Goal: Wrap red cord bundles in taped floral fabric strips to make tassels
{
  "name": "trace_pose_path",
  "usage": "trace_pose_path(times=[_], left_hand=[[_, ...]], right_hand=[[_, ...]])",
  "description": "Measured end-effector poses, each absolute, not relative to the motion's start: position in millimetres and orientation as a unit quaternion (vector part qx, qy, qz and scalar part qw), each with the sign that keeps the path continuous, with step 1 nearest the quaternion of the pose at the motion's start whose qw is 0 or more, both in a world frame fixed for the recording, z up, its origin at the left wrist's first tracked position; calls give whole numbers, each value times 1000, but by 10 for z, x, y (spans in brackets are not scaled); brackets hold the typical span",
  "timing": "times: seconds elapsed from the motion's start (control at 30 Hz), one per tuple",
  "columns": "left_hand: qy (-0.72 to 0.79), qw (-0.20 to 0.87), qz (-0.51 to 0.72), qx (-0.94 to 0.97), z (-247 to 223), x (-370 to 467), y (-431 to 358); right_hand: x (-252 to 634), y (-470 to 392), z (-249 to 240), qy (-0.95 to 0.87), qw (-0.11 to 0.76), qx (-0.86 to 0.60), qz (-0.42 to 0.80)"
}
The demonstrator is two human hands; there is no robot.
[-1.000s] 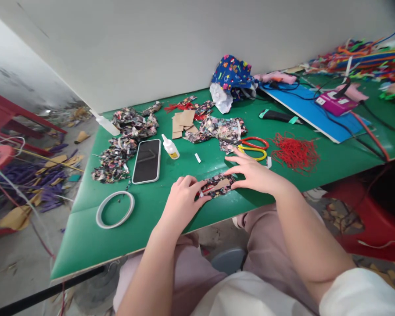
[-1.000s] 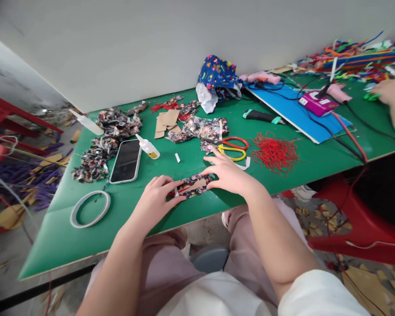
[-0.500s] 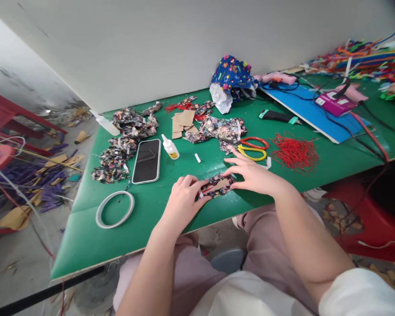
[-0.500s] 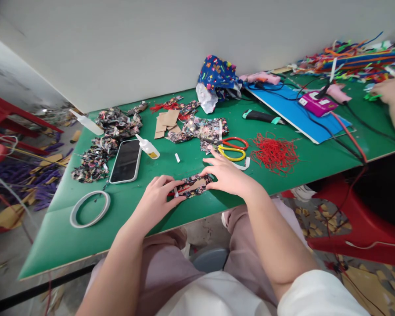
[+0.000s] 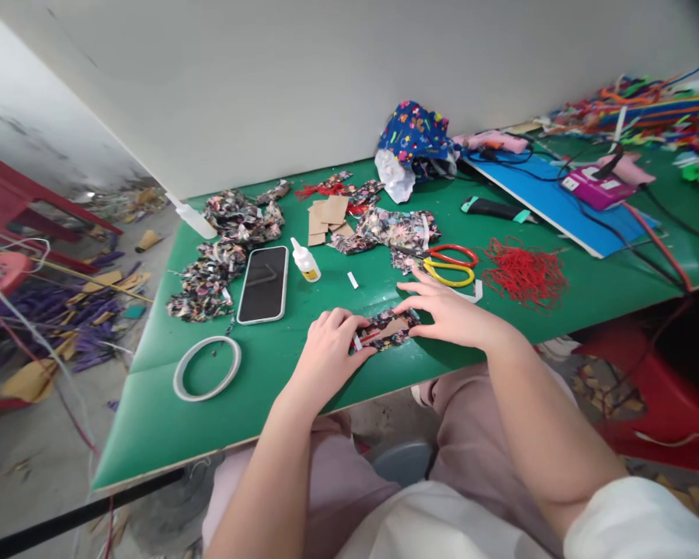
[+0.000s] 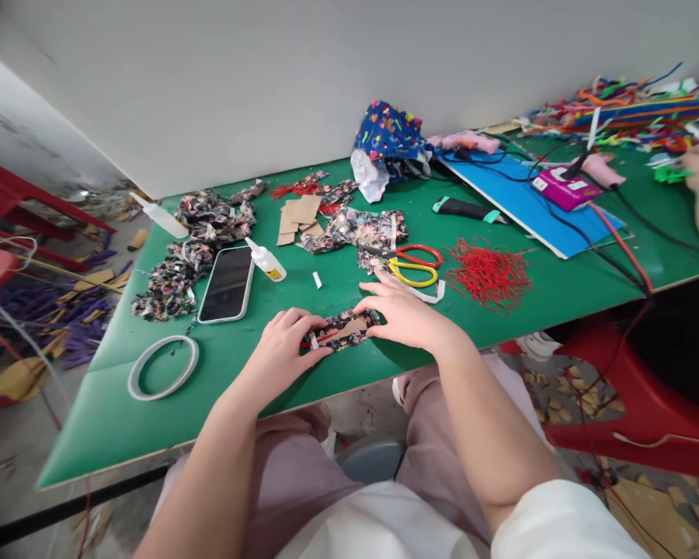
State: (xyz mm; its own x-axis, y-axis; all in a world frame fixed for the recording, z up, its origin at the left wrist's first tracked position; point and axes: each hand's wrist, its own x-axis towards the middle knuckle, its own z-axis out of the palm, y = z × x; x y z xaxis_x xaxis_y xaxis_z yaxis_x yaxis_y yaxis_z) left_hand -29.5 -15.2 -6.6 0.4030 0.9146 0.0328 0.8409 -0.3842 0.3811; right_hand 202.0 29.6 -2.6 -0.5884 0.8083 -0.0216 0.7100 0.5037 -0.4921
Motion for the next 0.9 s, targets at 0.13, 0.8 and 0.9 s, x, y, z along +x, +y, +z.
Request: trace_pose_path(times=[0.13,0.8,0.9], left_hand=[[532,156,124,823,-77,-296,-157],[525,172,151,820,-39,-323,-196],[522,198,175,811,-10,-353,-201]], right_hand=[[2017,290,-22,-864,97,-442,222],[1967,266,70,-864,164,-402,254],[1960,231,123,-838,162,-420,307]])
